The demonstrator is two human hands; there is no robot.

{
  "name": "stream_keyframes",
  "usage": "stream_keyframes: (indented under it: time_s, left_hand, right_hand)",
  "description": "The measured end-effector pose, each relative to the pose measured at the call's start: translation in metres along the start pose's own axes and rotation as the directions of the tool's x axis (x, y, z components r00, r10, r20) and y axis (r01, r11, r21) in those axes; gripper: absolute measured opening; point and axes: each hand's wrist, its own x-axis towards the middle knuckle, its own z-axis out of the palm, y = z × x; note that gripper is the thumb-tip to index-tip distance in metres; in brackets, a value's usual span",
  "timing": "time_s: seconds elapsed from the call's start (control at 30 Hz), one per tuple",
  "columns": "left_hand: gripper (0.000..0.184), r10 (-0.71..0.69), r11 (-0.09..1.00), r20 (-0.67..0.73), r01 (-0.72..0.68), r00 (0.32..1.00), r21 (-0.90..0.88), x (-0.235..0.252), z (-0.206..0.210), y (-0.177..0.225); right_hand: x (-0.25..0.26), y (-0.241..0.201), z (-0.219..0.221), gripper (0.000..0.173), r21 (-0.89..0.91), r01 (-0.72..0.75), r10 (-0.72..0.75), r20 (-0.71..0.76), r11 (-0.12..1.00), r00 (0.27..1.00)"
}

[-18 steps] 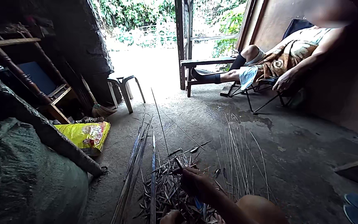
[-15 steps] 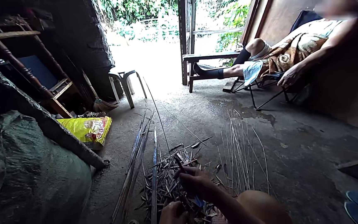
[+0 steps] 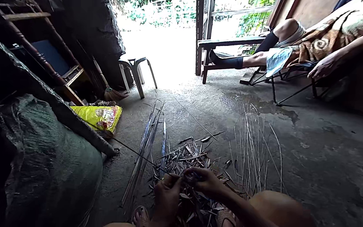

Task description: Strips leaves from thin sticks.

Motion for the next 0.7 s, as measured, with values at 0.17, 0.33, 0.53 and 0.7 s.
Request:
stream_keyframes:
  time_s: [0.17,0.33,0.53,0.7]
  left_hand:
    - [0.007,0.008,1.000,0.035,-0.007,0.999,-0.015,-0.005,0.001,-0.002]
    - [0.027,0.067,0.993,0.005,-0.067,0.998,0.100,-0.001,-0.021,0.013]
    - [0.028,0.084,0.990,0.047,-0.078,0.995,-0.121,0.006,-0.048,0.030]
    - [0.026,0.232,0.972,0.029,-0.233,0.972,0.035,0.004,-0.045,0.021]
  right_hand:
    - [0.008,0.008,-0.003,0.017,0.108,-0.041,0.037,0.040,0.993,0.999]
    - [0.007,0.001,-0.015,0.008,0.011,-0.021,0.018,0.200,1.000,0.980]
    - [0.007,0.002,-0.019,0.011,-0.096,-0.047,0.072,0.282,0.994,0.957]
    - [0.014,0.006,-0.010,0.038,-0.136,-0.138,0.142,0.019,0.981,0.990]
